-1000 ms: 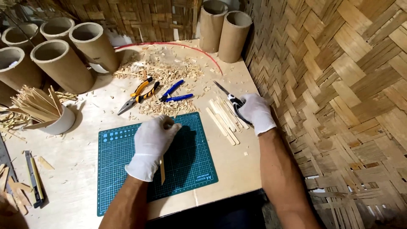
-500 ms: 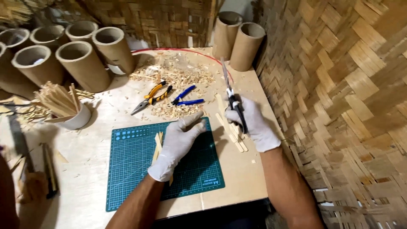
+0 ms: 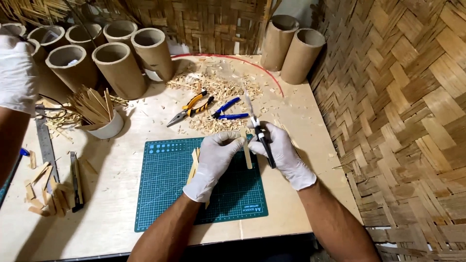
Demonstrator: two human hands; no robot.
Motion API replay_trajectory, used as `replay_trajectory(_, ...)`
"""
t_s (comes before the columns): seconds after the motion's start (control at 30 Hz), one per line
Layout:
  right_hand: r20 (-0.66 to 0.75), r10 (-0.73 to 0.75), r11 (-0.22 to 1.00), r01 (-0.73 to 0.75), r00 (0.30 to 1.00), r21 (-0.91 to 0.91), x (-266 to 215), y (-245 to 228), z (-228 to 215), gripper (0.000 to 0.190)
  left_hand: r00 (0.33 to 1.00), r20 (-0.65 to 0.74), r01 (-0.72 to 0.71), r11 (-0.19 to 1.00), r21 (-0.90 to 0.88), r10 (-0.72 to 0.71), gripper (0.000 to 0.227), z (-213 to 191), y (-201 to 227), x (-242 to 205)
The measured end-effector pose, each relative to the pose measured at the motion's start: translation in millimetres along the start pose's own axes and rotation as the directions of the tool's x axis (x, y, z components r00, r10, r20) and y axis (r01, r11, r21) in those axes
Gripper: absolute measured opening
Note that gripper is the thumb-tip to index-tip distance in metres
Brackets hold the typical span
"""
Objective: Two people are handcrafting items by cutting wooden sticks to size and gluing them onto cardboard tubes.
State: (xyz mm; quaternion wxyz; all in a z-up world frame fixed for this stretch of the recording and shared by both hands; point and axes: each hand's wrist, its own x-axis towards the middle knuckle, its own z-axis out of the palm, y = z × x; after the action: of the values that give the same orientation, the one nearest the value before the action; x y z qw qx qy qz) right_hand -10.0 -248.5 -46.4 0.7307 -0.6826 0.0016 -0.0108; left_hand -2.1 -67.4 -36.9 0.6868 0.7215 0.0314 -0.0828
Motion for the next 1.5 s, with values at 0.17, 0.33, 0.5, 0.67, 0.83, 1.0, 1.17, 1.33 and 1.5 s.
replay_trajectory(0.17, 0.011, -0.019, 0.997, 0.018, 1.000, 0.081, -0.6, 0.8, 1.9, 0.055, 0.999, -0.031, -0.037, 0.997, -0.067, 0.035, 0.019, 1.8, 4.9, -3.4)
replay_trajectory(0.33, 0.036, 0.025, 0.997, -0.028, 0.999, 0.078, -10.0, -11.1, 9.5, 0.055, 0.997, -0.068, -0.046, 0.991, -0.122, 0.038, 0.023, -1.5, -0.3, 1.8)
replay_trajectory(0.5, -0.012, 0.025, 0.999, -0.025, 1.000, -0.027, -17.4, -31.1, 17.1, 0.052, 0.995, 0.092, -0.048, 0.998, 0.045, 0.044, 0.027, -42.6, 51.6, -15.6)
replay_trajectory(0.67, -0.057, 0.056, 0.998, -0.057, 0.997, -0.023, -13.6, -29.0, 11.4, 0.054, 0.983, 0.022, 0.104, 0.642, 0.759, -0.185, 0.029, -80.0, 55.0, -7.4)
replay_trajectory(0.83, -0.065, 0.080, 0.996, -0.082, 0.995, -0.037, -4.9, -5.3, 1.9, 0.057, 0.962, 0.054, 0.050, 0.365, 0.930, -0.268, 0.026, -66.7, 42.7, -10.6)
replay_trajectory(1.0, -0.016, 0.085, 0.995, -0.085, 0.996, -0.053, -8.8, -8.1, 9.6, 0.060, 0.951, 0.019, 0.058, 0.241, 0.969, -0.307, 0.032, -61.3, 27.8, 1.2)
replay_trajectory(1.17, -0.010, 0.110, 0.992, -0.110, 0.994, -0.054, -14.5, -17.1, 11.5, 0.064, 0.930, 0.072, 0.093, 0.419, 0.903, -0.361, 0.025, -67.8, 67.5, -20.2)
replay_trajectory(1.33, 0.011, 0.117, 0.992, -0.116, 0.993, -0.045, -17.5, -23.5, 19.6, 0.064, 0.963, 0.102, 0.115, 0.726, 0.679, -0.248, 0.023, -69.3, 71.2, -17.6)
replay_trajectory(1.5, 0.011, -0.008, 1.000, 0.007, 1.000, 0.024, -13.5, -0.1, 24.2, 0.061, 0.976, 0.089, -0.216, 0.909, 0.358, 0.197, 0.012, -45.2, 15.3, 11.1)
